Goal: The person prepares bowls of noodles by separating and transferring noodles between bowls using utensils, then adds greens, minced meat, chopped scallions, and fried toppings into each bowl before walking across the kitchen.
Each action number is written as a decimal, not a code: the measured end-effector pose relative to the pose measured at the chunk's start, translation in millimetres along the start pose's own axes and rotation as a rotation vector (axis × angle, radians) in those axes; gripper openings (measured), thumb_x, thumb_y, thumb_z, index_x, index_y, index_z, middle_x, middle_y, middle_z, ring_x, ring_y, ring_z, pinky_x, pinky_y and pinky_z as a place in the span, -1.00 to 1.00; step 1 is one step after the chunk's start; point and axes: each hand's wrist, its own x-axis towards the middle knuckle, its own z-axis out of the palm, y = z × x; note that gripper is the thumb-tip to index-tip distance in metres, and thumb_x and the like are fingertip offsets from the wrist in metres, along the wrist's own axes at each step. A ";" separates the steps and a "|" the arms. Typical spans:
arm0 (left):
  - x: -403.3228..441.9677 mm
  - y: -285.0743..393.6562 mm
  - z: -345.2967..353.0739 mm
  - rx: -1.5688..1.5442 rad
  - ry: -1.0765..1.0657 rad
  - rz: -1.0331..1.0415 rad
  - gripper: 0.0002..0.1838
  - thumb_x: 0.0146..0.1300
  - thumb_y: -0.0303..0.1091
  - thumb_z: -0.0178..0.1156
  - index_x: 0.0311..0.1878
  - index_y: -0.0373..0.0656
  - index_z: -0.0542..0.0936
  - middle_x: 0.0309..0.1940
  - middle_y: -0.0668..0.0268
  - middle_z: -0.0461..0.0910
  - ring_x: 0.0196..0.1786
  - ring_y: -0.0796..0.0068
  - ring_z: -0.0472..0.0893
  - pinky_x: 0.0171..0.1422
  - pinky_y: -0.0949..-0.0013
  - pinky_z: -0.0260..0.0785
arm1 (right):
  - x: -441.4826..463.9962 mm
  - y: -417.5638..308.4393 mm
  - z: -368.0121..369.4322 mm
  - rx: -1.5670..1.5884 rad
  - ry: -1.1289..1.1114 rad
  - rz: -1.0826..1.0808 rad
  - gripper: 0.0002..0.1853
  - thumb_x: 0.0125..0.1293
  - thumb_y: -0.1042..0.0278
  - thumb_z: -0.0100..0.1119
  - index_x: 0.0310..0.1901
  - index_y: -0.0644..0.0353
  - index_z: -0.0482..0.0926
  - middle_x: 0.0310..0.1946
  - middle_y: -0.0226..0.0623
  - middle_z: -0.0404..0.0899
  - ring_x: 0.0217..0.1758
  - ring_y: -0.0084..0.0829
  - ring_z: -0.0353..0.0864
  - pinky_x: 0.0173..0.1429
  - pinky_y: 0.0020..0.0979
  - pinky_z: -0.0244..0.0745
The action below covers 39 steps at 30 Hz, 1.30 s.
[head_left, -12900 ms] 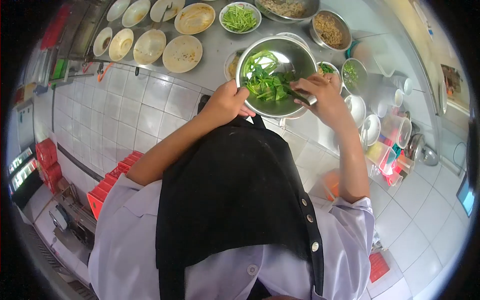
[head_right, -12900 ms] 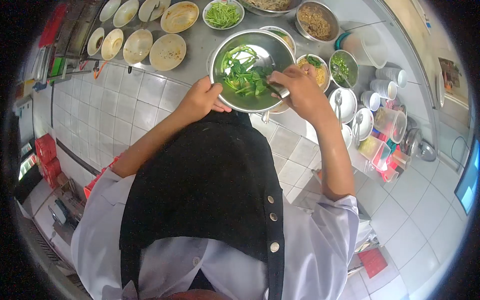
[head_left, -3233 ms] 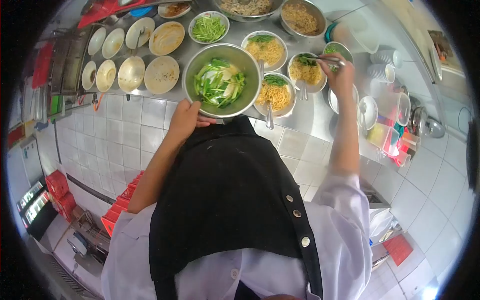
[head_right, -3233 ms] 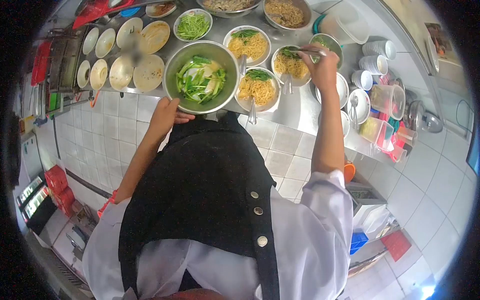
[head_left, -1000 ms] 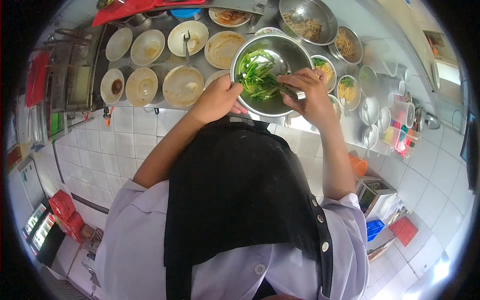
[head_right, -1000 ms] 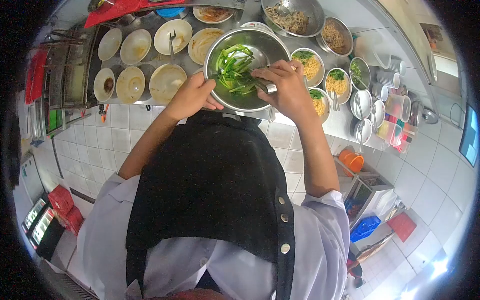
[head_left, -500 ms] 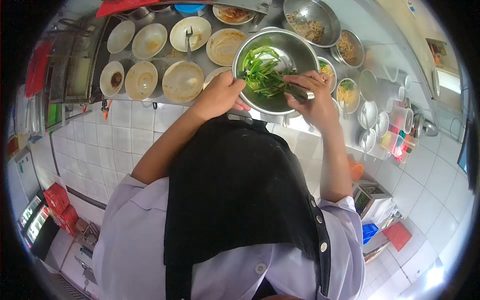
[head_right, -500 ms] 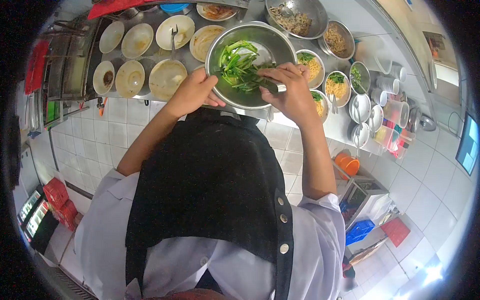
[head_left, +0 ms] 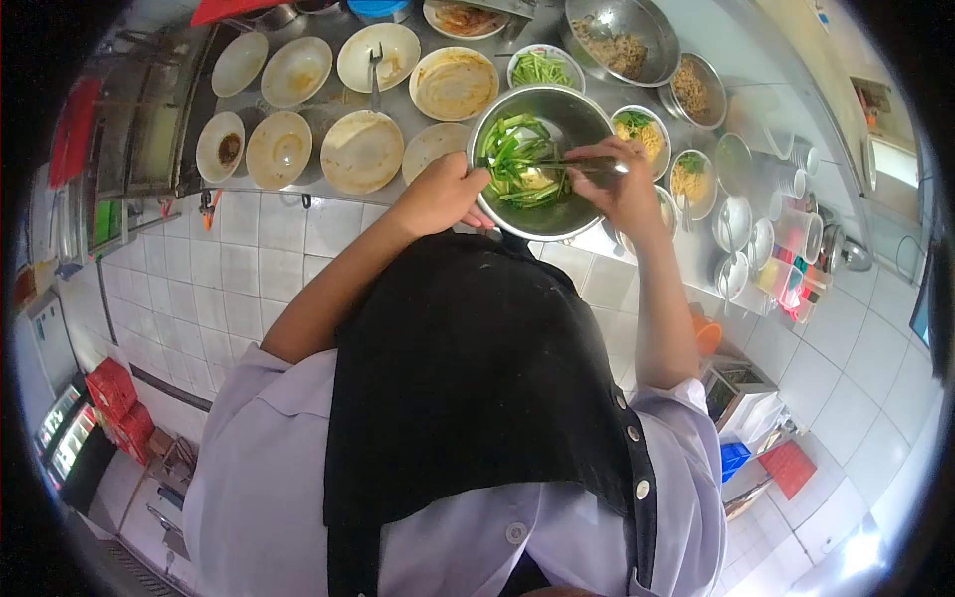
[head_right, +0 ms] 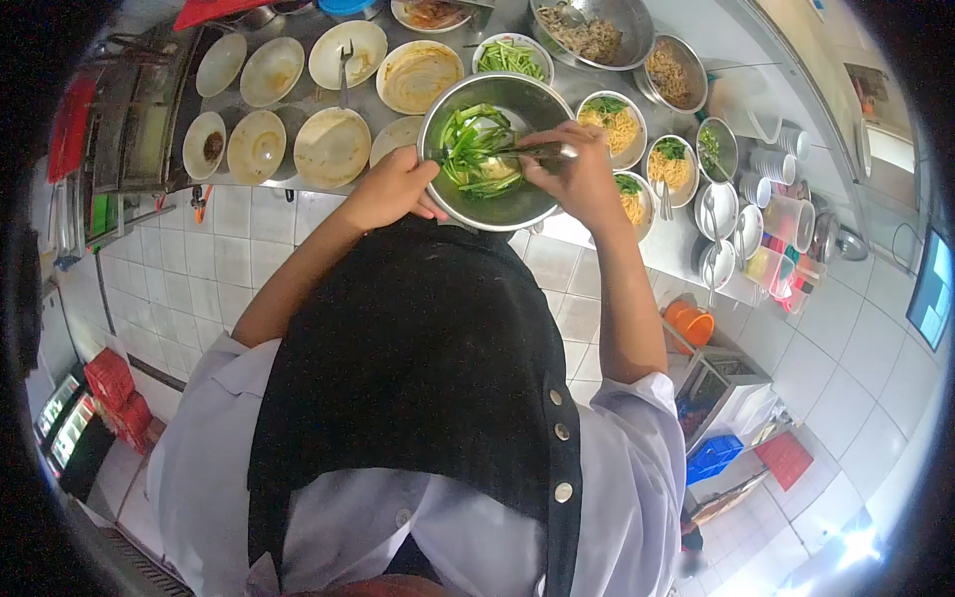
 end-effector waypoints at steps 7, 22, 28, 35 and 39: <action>8.9 -17.1 -4.2 -0.086 0.056 0.007 -0.55 0.62 -0.27 -0.03 0.14 -0.64 0.44 -0.22 -0.12 0.75 -0.27 0.18 0.86 -0.27 0.34 0.77 | -19.0 5.7 -18.3 0.637 0.291 0.381 -0.80 0.35 0.54 0.46 -0.01 0.35 0.79 -0.09 -0.26 0.84 -0.04 -0.49 0.76 0.16 -0.42 0.59; -22.7 -9.9 -51.3 -0.180 0.384 0.002 -0.53 0.67 -0.20 -0.01 0.29 -0.50 0.36 0.03 -0.15 0.72 -0.15 0.11 0.86 -0.18 0.35 0.77 | -37.1 86.6 -31.3 0.348 0.267 0.249 -0.75 0.28 0.45 0.54 -0.05 0.34 0.79 -0.10 -0.23 0.85 -0.08 -0.45 0.79 0.07 -0.32 0.65; -31.6 2.5 -52.9 -0.163 0.453 0.056 -0.52 0.64 -0.18 -0.02 0.28 -0.50 0.36 0.01 -0.17 0.72 -0.14 0.13 0.86 -0.16 0.37 0.75 | -24.7 107.4 14.0 -0.103 0.068 -0.019 -0.70 0.17 0.25 0.56 -0.04 0.05 0.84 -0.26 -0.21 0.74 -0.01 -0.17 0.68 0.39 -0.16 0.27; -39.6 2.2 -44.9 -0.194 0.461 0.086 -0.55 0.64 -0.19 -0.02 0.19 -0.52 0.40 -0.03 -0.18 0.73 -0.14 0.12 0.86 -0.14 0.37 0.75 | -35.5 89.1 3.8 -0.077 0.115 0.017 -0.65 0.17 0.23 0.57 0.01 0.03 0.83 -0.18 -0.24 0.78 0.03 -0.24 0.68 0.41 -0.16 0.24; -40.2 0.7 -41.6 -0.211 0.460 0.083 -0.55 0.63 -0.19 -0.01 0.16 -0.53 0.41 -0.04 -0.17 0.72 -0.14 0.12 0.86 -0.14 0.36 0.75 | -31.7 80.7 23.3 -0.035 0.087 0.035 -0.63 0.13 0.25 0.59 0.02 0.01 0.84 -0.16 -0.26 0.79 0.03 -0.27 0.67 0.40 -0.17 0.25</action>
